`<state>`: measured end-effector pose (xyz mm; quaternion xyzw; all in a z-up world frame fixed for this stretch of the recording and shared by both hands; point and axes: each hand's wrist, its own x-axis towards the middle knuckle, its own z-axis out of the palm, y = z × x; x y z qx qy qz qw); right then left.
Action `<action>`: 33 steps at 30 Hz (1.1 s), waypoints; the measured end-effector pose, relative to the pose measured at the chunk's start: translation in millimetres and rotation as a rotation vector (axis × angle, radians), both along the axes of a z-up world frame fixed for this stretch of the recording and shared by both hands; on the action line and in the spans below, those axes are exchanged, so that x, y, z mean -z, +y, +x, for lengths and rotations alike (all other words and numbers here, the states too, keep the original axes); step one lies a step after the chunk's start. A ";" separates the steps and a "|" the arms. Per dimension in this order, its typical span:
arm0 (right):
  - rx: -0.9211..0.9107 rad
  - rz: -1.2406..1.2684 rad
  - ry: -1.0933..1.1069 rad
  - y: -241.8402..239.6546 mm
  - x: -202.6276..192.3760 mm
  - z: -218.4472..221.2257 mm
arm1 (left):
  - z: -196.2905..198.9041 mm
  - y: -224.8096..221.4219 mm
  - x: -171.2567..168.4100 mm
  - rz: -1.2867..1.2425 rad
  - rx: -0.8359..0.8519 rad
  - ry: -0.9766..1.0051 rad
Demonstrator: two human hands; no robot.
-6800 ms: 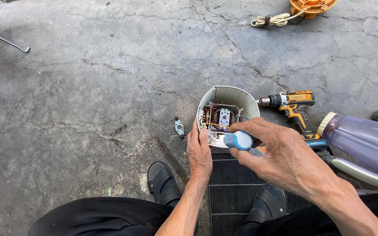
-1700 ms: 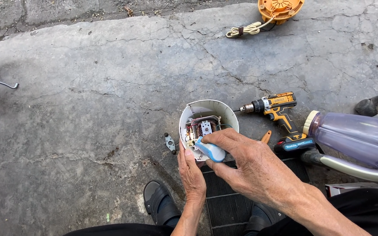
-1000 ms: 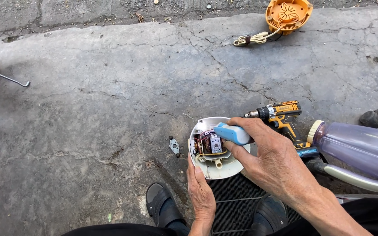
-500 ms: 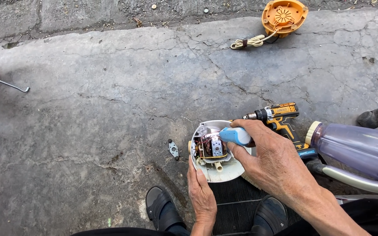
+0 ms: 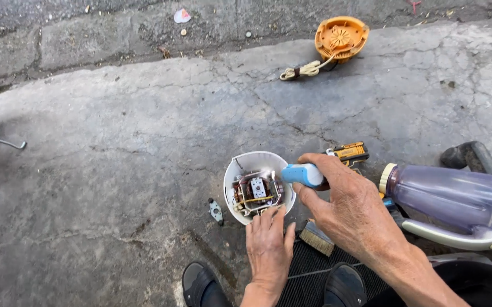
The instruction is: Disassembling a motor housing using a power drill and applying lubricant or cleaner to the internal motor assembly.
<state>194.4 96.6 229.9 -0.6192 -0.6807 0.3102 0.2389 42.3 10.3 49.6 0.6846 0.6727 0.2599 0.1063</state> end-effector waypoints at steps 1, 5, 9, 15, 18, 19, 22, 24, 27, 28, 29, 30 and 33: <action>0.000 0.031 0.008 1.1 -1.1 2.4 | 2.9 7.6 1.9 -0.033 0.041 0.051; 0.030 0.088 -0.008 4.4 -2.7 15.6 | -5.0 34.5 11.9 0.011 0.095 0.092; 0.140 -0.038 0.048 7.0 -13.5 22.5 | -5.5 53.2 2.8 0.058 0.122 -0.002; 0.175 -0.034 0.045 10.1 -21.0 33.1 | -23.9 100.2 -37.1 -0.268 -0.234 -0.609; 0.214 0.013 0.034 11.5 -20.8 36.8 | -25.3 98.1 -23.6 -0.481 -0.362 -1.052; 0.217 0.069 0.037 12.2 -21.0 37.8 | -26.5 96.5 -12.4 -0.513 -0.450 -1.294; 0.232 0.008 0.029 13.6 -23.8 38.8 | -49.6 99.4 55.6 -0.569 -0.609 -1.673; 0.232 -0.004 0.030 14.6 -22.3 38.0 | -63.1 97.1 60.7 -0.559 -0.576 -1.659; 0.230 -0.020 0.019 15.4 -20.5 34.9 | -93.3 91.5 103.5 -0.499 -0.494 -1.620; 0.234 -0.020 0.008 18.9 -21.2 33.6 | -106.1 92.7 121.3 -0.451 -0.438 -1.591; 0.228 -0.022 0.012 21.4 -21.8 31.2 | -109.9 93.2 109.6 -0.447 -0.443 -1.589; 0.228 -0.030 0.015 19.5 -21.1 30.6 | -110.4 90.9 100.8 -0.425 -0.494 -1.564; 0.232 -0.072 0.015 17.6 -24.3 29.1 | -100.8 91.7 72.6 -0.448 -0.585 -1.336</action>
